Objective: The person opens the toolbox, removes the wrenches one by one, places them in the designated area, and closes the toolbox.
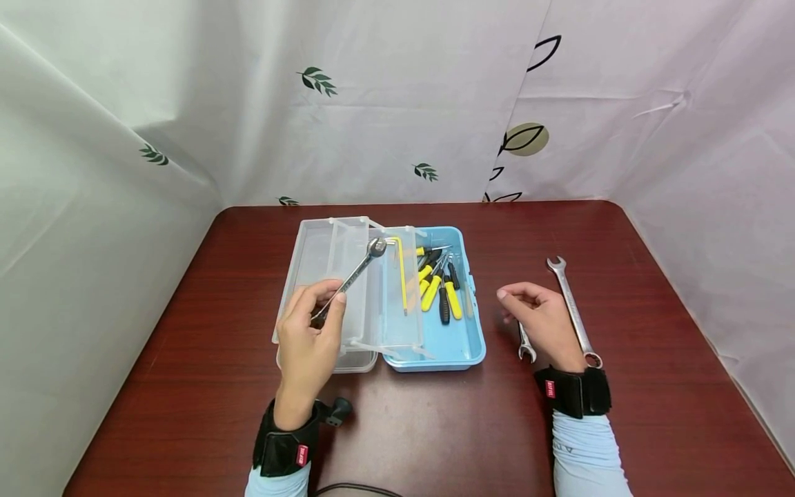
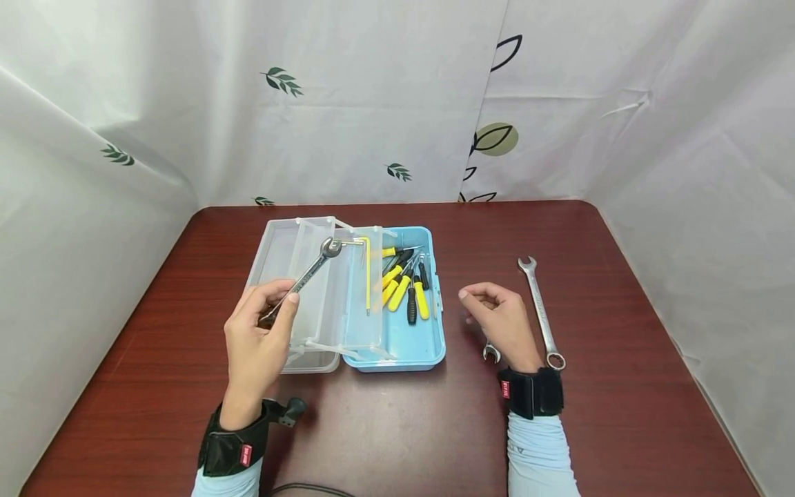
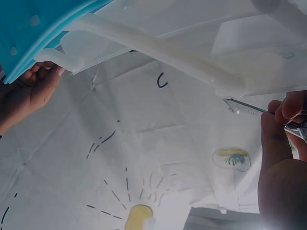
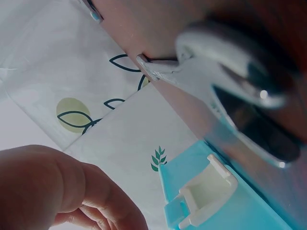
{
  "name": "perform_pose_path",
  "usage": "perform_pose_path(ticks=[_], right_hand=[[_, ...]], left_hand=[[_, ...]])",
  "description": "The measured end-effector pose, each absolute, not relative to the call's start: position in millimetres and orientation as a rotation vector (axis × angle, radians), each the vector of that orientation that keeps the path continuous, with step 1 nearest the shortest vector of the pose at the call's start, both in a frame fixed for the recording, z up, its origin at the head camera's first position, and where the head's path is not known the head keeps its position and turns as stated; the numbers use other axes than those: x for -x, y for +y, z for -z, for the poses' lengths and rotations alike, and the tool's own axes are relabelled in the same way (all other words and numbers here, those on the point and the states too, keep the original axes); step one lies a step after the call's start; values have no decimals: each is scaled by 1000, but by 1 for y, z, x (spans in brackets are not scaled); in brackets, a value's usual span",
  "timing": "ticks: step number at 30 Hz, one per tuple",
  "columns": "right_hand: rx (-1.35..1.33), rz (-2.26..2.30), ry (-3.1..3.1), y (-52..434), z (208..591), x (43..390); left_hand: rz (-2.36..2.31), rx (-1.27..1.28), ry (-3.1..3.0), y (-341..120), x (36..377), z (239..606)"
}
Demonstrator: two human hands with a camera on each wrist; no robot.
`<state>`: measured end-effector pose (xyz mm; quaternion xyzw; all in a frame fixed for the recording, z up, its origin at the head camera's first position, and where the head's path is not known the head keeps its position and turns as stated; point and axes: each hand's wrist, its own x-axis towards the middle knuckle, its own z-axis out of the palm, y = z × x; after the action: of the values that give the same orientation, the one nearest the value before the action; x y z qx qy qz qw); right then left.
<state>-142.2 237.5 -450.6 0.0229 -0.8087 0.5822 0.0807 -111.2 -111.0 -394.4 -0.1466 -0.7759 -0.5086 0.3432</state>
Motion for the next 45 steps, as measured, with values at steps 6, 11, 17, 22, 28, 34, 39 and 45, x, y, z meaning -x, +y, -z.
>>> perform_pose_path(ticks=[6, 11, 17, 22, 28, 34, 39, 45], right_hand=[[-95, -1760, -2405, 237, 451, 142], [-112, -1771, -2390, 236, 450, 140], [-120, -1782, -2374, 236, 450, 141], [-128, -1796, -2360, 236, 449, 141], [-131, -1811, -2363, 235, 448, 140], [-133, -1865, -2343, 233, 447, 139], [-156, -1913, -2314, 228, 446, 139], [-188, -1995, -2270, 225, 447, 139]], left_hand=[[1328, 399, -2008, -108, 111, 395], [1327, 404, -2014, -106, 111, 396], [1338, 414, -2017, -105, 111, 396], [1353, 430, -2011, -102, 111, 396], [1378, 432, -2016, -99, 110, 396], [1419, 429, -2020, -97, 108, 396], [1452, 442, -2021, -95, 107, 397], [1464, 472, -2018, -92, 106, 398]])
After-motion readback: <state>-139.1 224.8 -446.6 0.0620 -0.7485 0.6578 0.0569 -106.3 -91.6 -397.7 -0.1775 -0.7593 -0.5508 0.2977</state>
